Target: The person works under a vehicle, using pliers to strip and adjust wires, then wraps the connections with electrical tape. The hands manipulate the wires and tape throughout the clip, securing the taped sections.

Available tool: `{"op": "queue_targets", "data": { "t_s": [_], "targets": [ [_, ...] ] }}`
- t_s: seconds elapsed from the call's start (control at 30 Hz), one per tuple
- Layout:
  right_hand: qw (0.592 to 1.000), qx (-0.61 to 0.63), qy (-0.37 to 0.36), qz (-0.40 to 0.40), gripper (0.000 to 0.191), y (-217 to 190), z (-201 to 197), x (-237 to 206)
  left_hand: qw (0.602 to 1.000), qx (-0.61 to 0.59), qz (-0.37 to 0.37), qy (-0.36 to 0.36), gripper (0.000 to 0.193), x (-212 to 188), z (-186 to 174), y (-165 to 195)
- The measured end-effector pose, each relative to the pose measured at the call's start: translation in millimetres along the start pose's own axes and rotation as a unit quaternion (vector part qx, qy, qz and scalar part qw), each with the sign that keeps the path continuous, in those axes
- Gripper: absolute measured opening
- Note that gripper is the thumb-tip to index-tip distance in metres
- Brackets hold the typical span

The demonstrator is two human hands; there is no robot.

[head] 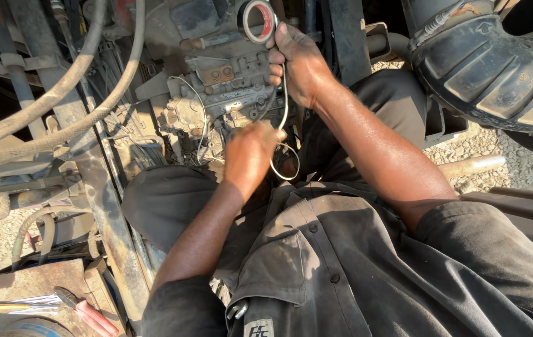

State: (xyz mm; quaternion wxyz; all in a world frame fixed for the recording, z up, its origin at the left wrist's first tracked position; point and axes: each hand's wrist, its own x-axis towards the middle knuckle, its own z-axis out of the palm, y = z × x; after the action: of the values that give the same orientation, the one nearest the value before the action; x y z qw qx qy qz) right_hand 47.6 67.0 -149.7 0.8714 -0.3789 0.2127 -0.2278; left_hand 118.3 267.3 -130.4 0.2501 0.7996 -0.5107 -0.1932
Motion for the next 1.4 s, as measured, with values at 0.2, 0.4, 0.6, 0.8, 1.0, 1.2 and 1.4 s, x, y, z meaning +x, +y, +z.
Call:
{"op": "queue_targets", "data": {
  "t_s": [0.2,0.4,0.6,0.8,1.0,1.2,1.4],
  "targets": [
    [0.991,-0.111,-0.032,0.06,0.034,-9.0,-5.2,-27.9,0.802,-0.597,-0.029,0.004,0.054,89.3,-36.0,-38.3],
    [0.958,-0.285,-0.027,0.029,0.035,-2.8,-14.9,-33.4,0.756,-0.653,-0.005,-0.051,0.045,113.1,-24.4,-27.2],
    [0.849,-0.504,-0.062,-0.147,0.032,15.5,-21.5,-33.5,0.8,-0.596,-0.033,-0.057,0.032,115.4,-27.4,-22.9],
    [0.792,-0.555,0.004,-0.254,0.039,20.4,-8.0,-37.9,0.877,-0.478,-0.013,0.048,0.025,108.1,-35.1,-6.1],
    [0.752,-0.599,0.075,-0.266,0.044,28.4,1.3,-37.6,0.896,-0.428,-0.031,0.114,0.027,106.7,-19.4,-4.1],
    [0.786,-0.507,0.09,-0.343,0.037,44.2,-7.8,-36.9,0.897,-0.417,-0.011,0.142,0.029,113.0,-9.7,-14.2],
    [0.979,-0.141,0.116,-0.093,0.029,45.6,-8.6,-27.2,0.875,-0.458,0.051,0.145,0.029,114.5,-30.5,-22.6]
  ]
}}
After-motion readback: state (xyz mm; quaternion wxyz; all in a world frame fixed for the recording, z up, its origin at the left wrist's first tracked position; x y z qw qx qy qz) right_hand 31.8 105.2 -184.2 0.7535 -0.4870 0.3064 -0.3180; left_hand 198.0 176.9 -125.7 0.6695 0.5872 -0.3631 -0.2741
